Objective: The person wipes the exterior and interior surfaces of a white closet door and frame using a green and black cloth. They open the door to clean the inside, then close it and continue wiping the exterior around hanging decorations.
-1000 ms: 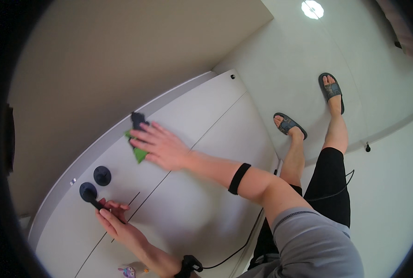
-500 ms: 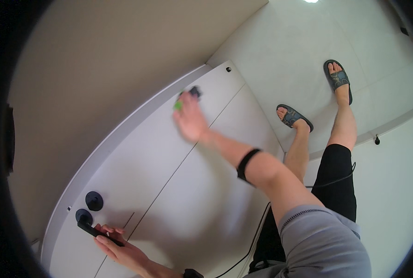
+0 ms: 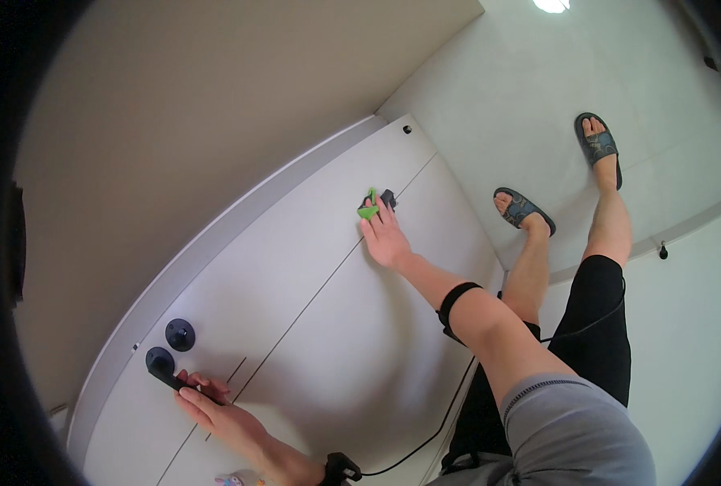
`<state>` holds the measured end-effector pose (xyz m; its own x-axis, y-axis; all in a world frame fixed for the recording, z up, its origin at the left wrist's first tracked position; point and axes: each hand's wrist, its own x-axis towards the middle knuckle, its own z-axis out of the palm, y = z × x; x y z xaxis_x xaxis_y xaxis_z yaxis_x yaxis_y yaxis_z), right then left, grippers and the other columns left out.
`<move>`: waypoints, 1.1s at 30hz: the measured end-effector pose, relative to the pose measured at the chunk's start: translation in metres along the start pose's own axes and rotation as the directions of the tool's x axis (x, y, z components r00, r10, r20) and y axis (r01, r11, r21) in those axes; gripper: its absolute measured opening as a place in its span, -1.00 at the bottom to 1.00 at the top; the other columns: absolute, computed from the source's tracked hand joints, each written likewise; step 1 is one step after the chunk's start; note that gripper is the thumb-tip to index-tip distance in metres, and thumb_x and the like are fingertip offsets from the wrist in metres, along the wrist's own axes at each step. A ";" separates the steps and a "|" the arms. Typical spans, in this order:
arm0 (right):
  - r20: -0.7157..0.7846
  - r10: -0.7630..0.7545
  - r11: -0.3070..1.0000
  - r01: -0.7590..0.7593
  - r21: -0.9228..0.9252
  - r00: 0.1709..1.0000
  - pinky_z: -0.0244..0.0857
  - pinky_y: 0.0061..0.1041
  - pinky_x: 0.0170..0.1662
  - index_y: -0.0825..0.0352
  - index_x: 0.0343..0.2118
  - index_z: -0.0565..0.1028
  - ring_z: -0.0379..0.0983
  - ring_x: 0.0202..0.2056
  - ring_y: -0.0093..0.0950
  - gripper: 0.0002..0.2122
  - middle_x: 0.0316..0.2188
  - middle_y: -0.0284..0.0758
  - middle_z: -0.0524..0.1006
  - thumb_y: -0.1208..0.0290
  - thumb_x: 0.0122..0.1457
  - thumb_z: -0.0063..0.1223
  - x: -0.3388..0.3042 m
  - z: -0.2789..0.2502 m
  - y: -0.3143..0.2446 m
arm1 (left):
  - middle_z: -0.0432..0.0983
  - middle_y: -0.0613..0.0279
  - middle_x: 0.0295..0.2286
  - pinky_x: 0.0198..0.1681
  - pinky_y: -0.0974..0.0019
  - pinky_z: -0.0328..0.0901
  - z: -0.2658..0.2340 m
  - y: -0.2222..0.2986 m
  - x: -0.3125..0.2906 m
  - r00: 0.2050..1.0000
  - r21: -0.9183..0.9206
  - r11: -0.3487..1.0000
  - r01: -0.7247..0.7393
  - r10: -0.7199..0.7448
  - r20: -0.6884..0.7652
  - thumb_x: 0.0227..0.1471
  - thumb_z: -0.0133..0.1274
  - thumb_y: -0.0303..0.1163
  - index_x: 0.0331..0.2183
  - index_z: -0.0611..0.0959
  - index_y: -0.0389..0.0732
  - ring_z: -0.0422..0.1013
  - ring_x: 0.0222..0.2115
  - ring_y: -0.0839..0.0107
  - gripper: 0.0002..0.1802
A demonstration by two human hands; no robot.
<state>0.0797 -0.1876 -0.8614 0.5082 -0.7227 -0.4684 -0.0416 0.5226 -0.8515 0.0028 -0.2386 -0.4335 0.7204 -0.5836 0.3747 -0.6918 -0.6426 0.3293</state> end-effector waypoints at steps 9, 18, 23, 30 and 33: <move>0.100 -0.790 0.611 0.768 0.190 0.604 -0.11 0.01 0.63 0.36 0.47 0.33 -0.10 0.62 -0.01 -0.25 0.61 -0.13 0.08 0.00 0.34 0.21 -0.141 0.024 -0.189 | 0.36 0.42 -0.30 -0.35 0.44 0.07 0.001 0.003 0.003 0.998 -0.010 0.998 0.055 -0.055 0.000 0.62 -0.14 -0.05 0.21 0.49 -0.31 0.15 -0.41 0.61 -0.49; 0.085 -0.412 0.894 0.421 -0.154 0.907 -0.13 -0.04 0.64 0.44 0.52 0.20 -0.10 0.61 -0.03 -0.37 0.60 -0.05 0.07 0.22 0.50 -0.05 -0.067 0.010 -0.006 | 0.27 0.43 -0.37 -0.40 0.43 0.02 0.005 -0.002 0.006 1.000 -0.012 1.000 0.001 0.000 0.019 0.62 -0.14 -0.06 0.15 0.49 -0.32 0.07 -0.49 0.60 -0.51; -0.020 0.105 0.992 -0.103 0.073 0.994 -0.24 -0.08 0.66 0.49 0.53 0.13 -0.12 0.60 0.03 -0.34 0.60 0.06 -0.02 0.06 0.57 -0.26 0.001 0.012 0.011 | 0.26 0.43 -0.37 -0.40 0.43 0.01 0.006 -0.002 0.006 1.000 0.009 1.000 0.001 -0.001 -0.005 0.62 -0.15 -0.05 0.14 0.50 -0.34 0.06 -0.49 0.60 -0.50; -0.021 -0.739 0.673 0.740 0.006 0.673 -0.28 -0.02 0.66 0.38 0.55 0.18 -0.15 0.62 0.02 -0.31 0.62 -0.07 0.01 0.04 0.51 -0.08 -0.008 0.020 -0.114 | 0.32 0.45 -0.36 -0.42 0.44 -0.01 0.005 -0.011 0.008 0.999 -0.037 0.999 -0.029 0.028 -0.027 0.60 -0.07 -0.05 0.11 0.57 -0.29 0.10 -0.49 0.62 -0.54; 0.014 -0.672 0.736 0.670 -0.101 0.740 -0.27 -0.06 0.66 0.36 0.57 0.15 -0.13 0.62 -0.04 -0.32 0.62 -0.07 0.02 0.08 0.52 -0.13 0.043 0.005 -0.087 | 0.33 0.43 -0.37 -0.43 0.43 -0.02 0.005 -0.013 0.009 0.997 -0.036 0.998 -0.051 0.050 -0.054 0.59 -0.02 -0.08 0.07 0.59 -0.28 0.10 -0.49 0.60 -0.57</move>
<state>0.1095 -0.2624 -0.8061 0.4167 -0.8797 0.2290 0.2229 -0.1454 -0.9639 0.0183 -0.2380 -0.4383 0.6816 -0.5870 0.4369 -0.7293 -0.5935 0.3404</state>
